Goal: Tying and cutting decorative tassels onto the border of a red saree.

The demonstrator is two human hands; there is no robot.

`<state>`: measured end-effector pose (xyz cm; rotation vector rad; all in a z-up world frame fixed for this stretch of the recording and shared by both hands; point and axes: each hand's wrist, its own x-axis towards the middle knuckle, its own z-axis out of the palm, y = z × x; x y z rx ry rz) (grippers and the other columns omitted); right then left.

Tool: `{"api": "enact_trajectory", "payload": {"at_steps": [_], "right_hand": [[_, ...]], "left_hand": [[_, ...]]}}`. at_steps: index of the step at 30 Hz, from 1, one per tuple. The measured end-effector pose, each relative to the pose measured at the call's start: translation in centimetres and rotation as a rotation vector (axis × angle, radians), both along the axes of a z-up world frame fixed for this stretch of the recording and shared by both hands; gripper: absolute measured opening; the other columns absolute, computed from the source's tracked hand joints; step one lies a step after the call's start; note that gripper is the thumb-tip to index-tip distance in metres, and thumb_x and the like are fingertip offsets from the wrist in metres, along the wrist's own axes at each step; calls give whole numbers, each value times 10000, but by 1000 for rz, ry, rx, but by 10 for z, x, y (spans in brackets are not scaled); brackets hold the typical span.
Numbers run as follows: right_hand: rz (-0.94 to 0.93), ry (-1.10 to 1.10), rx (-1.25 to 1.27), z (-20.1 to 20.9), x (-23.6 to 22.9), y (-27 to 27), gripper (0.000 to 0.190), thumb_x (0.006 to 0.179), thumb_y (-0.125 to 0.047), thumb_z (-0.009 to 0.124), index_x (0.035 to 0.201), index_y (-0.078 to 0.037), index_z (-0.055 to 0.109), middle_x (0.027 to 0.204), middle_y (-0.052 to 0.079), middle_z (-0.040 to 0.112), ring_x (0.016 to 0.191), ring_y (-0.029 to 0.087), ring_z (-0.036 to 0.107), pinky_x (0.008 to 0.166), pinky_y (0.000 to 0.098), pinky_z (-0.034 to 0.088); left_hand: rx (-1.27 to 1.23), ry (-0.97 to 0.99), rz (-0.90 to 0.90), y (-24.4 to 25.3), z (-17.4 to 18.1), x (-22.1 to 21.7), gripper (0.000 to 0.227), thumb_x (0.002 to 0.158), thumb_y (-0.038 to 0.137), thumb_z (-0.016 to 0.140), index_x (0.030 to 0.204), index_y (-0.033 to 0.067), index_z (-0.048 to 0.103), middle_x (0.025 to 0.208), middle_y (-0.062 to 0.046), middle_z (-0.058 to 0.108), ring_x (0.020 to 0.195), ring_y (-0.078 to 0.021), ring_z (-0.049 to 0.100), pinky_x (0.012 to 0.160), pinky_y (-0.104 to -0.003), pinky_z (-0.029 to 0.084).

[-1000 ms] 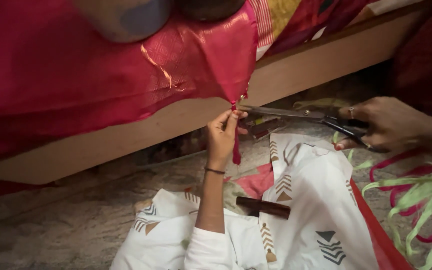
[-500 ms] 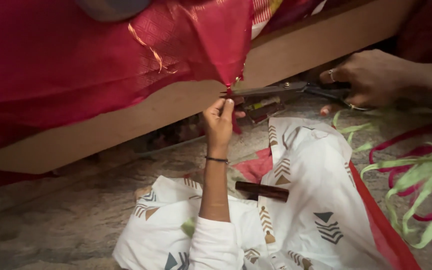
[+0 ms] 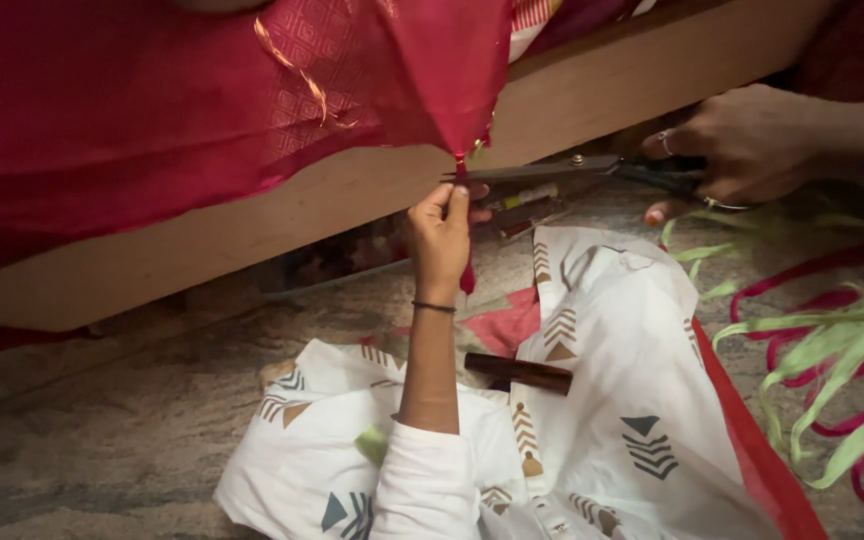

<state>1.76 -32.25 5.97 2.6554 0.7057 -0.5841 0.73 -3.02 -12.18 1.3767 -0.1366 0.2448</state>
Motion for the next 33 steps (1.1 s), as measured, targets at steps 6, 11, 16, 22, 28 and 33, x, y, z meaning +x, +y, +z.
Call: {"api": "enact_trajectory", "payload": {"at_steps": [6, 11, 16, 22, 28, 33], "right_hand": [[75, -43, 99, -8, 2, -13, 787, 736, -395, 777, 1477, -193, 604, 1037, 151, 759, 912, 327, 750, 789, 465, 594], [59, -40, 170, 3, -10, 1, 737, 648, -221, 819, 1357, -129, 638, 1010, 222, 718, 922, 379, 711, 809, 498, 582], [-110, -10, 11, -1, -17, 4, 666, 707, -206, 784, 1355, -140, 640, 890, 200, 760, 833, 325, 764, 787, 450, 618], [39, -75, 291, -37, -37, -20, 553, 671, -306, 812, 1193, -142, 733, 783, 155, 724, 684, 292, 714, 652, 437, 585], [-269, 464, 490, -171, -146, -42, 515, 742, -473, 819, 1143, -158, 749, 859, 76, 718, 828, 200, 639, 769, 382, 508], [-31, 892, 623, -272, -223, -33, 542, 652, -330, 904, 1104, -111, 701, 1063, 92, 715, 992, 266, 683, 908, 386, 544]], "left_hand": [[120, -7, 49, 0, 17, -5, 251, 1029, 107, 546, 997, -67, 724, 928, -102, 785, 714, -149, 750, 642, -261, 590], [430, -86, 262, 1, 31, -11, 223, 974, 139, 613, 947, -7, 779, 868, -103, 795, 748, -167, 768, 687, -305, 572], [482, -61, 302, -3, 33, -2, 217, 974, 140, 634, 945, -14, 784, 830, -124, 775, 744, -188, 755, 686, -309, 555], [108, 15, 173, 1, 0, 3, 241, 1013, 125, 578, 1011, -54, 740, 869, -75, 771, 782, -156, 762, 727, -286, 608], [-141, -23, 106, 18, -11, -10, 268, 1059, 124, 571, 1073, -99, 719, 966, -87, 742, 883, -157, 730, 860, -316, 615], [-161, -52, 79, 17, 8, -21, 262, 1063, 119, 562, 1096, -92, 713, 1002, -94, 742, 915, -156, 723, 887, -310, 613]]}}
